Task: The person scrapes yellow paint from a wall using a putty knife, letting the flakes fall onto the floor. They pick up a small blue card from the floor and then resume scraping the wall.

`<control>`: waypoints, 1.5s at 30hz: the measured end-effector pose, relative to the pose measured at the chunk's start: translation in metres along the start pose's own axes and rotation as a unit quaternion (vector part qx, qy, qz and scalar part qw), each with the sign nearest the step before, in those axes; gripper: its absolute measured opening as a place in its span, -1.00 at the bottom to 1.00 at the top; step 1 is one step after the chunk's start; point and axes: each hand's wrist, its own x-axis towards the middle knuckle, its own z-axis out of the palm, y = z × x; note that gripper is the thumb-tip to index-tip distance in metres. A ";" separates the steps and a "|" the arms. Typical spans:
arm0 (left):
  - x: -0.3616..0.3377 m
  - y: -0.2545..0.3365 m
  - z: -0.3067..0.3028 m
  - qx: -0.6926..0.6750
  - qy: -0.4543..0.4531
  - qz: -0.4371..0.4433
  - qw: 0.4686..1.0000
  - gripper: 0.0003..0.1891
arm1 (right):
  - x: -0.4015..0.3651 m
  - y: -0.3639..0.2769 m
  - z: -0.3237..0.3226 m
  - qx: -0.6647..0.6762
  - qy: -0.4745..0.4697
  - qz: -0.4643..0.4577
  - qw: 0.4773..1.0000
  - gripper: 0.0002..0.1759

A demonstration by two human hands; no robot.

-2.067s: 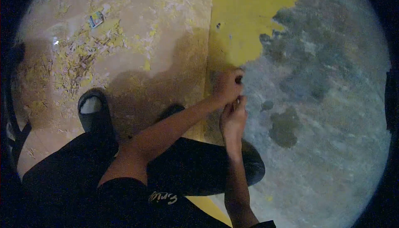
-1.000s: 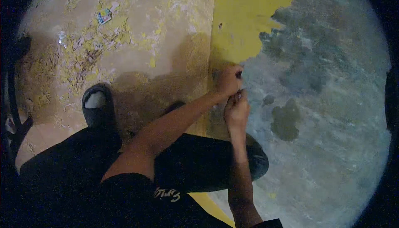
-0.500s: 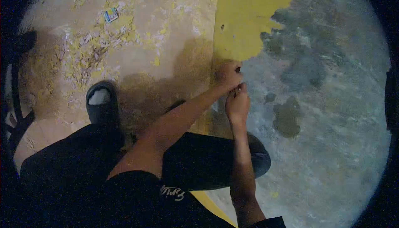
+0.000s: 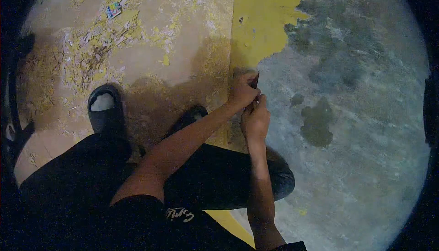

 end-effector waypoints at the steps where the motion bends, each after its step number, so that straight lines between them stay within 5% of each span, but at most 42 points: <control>1: 0.002 0.004 0.001 0.017 -0.002 0.033 0.999 -0.58 | 0.001 -0.001 0.000 -0.013 -0.002 0.016 1.000 -0.77; 6: 0.029 -0.044 0.020 0.020 0.033 0.065 0.997 -0.63 | 0.022 0.026 0.017 0.017 0.000 -0.060 0.998 -0.76; 9: 0.036 -0.035 0.016 0.021 -0.063 0.036 0.997 -0.69 | 0.021 0.046 0.027 0.066 0.005 -0.090 0.994 -0.73; 12: 0.029 -0.052 0.016 0.109 0.061 0.112 0.986 -0.76 | 0.032 0.026 0.027 0.061 -0.026 -0.061 0.996 -0.70; 15: 0.033 0.003 -0.005 0.004 -0.124 -0.070 0.990 -0.74 | 0.010 0.010 0.001 0.022 -0.013 -0.040 0.999 -0.69; 17: 0.019 0.006 0.002 0.125 -0.008 0.102 0.987 -0.70 | 0.025 -0.002 0.004 0.042 0.013 -0.045 0.998 -0.70; 21: 0.027 -0.003 0.000 0.038 -0.028 -0.026 0.999 -0.68 | 0.015 0.008 0.006 0.092 -0.055 0.009 0.994 -0.69; 24: 0.037 -0.003 0.001 0.082 -0.046 0.068 0.993 -0.68 | 0.015 -0.007 0.001 0.074 -0.043 0.033 0.996 -0.69; 27: 0.022 0.001 -0.009 0.088 -0.058 -0.010 0.994 -0.66 | 0.020 -0.005 0.014 0.071 -0.056 0.037 0.995 -0.70; 33: 0.054 -0.023 -0.005 0.156 0.012 0.179 0.971 -0.62 | 0.040 -0.013 0.014 0.089 -0.017 -0.030 0.995 -0.71; 35: 0.057 -0.022 -0.002 0.104 -0.002 0.003 0.995 -0.61 | 0.037 -0.006 0.015 0.097 -0.070 0.034 0.992 -0.69; 38: 0.043 -0.012 -0.010 -0.023 -0.106 0.013 0.994 -0.60 | 0.025 0.005 0.022 0.096 -0.019 -0.017 0.995 -0.70; 41: 0.050 -0.038 -0.008 0.062 -0.047 0.043 0.996 -0.60 | 0.031 -0.006 0.043 0.110 -0.015 -0.066 0.992 -0.72; 43: 0.041 -0.033 -0.011 0.054 -0.053 0.002 0.997 -0.60 | 0.031 -0.001 0.038 0.022 -0.099 0.035 0.994 -0.35; 45: 0.037 -0.023 -0.012 0.052 -0.083 -0.013 0.995 -0.60 | 0.018 -0.001 0.027 0.052 -0.070 0.044 0.995 -0.53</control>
